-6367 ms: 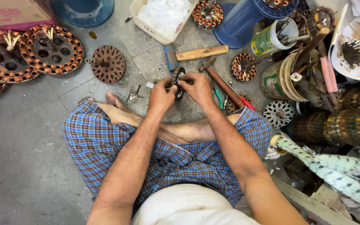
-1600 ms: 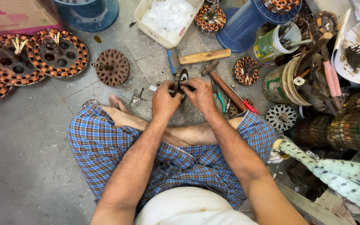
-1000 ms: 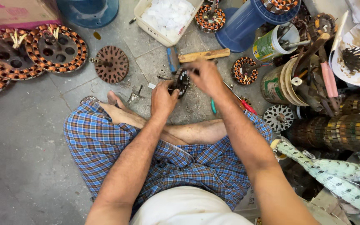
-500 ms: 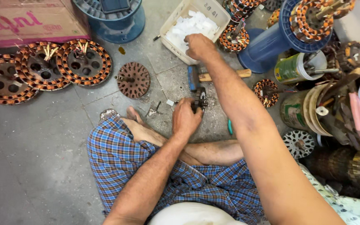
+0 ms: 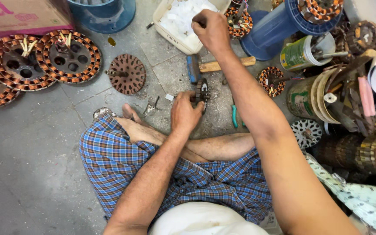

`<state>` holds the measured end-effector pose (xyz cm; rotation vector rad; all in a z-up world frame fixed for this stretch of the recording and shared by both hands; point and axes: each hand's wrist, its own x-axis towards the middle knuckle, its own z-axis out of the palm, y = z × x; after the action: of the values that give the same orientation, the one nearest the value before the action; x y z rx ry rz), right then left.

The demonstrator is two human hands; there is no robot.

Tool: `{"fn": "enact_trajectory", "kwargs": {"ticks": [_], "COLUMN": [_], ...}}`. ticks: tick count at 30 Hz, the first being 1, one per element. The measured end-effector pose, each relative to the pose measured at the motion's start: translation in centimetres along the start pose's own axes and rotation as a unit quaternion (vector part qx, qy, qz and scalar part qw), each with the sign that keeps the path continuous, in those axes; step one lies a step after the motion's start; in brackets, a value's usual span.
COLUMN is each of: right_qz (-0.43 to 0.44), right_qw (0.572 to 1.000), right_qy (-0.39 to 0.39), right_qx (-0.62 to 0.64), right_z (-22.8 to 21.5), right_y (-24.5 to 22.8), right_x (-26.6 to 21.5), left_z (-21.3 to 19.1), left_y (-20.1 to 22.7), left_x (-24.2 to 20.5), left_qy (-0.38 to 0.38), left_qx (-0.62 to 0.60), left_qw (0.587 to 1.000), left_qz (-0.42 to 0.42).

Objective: The person sits on the floor and inserts small white rectangular pieces into the slots of a circular copper-wound motor stator. They repeatedly pick up pieces from a nearby container and place them into the stator slots by hand.

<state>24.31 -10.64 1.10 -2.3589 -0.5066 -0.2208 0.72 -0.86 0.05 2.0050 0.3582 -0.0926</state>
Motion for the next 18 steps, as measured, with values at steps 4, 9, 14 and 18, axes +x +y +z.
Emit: {"fn": "enact_trajectory", "kwargs": {"ticks": [4, 9, 14, 18], "right_qz": [0.076, 0.205, 0.227, 0.226], "right_qw": [0.99, 0.933, 0.899, 0.879], "right_qy": [-0.026, -0.078, -0.059, -0.045], "right_qx": [0.113, 0.287, 0.371, 0.418], "right_z": [-4.3, -6.9, -5.9, -5.4], "right_y": [-0.4, -2.2, -2.4, -2.9], "right_x": [-5.7, -16.1, -20.7, -21.4], "left_z": [-0.7, -1.2, -0.9, -0.7], "left_y": [-0.1, 0.4, -0.1, -0.8], "left_x": [0.1, 0.1, -0.2, 0.0], "left_qy": [0.054, 0.034, -0.112, -0.135], "left_qx": [-0.056, -0.214, -0.297, -0.397], "left_qw": [0.996, 0.975, 0.948, 0.905], "left_qz": [0.033, 0.056, 0.004, -0.077]}}
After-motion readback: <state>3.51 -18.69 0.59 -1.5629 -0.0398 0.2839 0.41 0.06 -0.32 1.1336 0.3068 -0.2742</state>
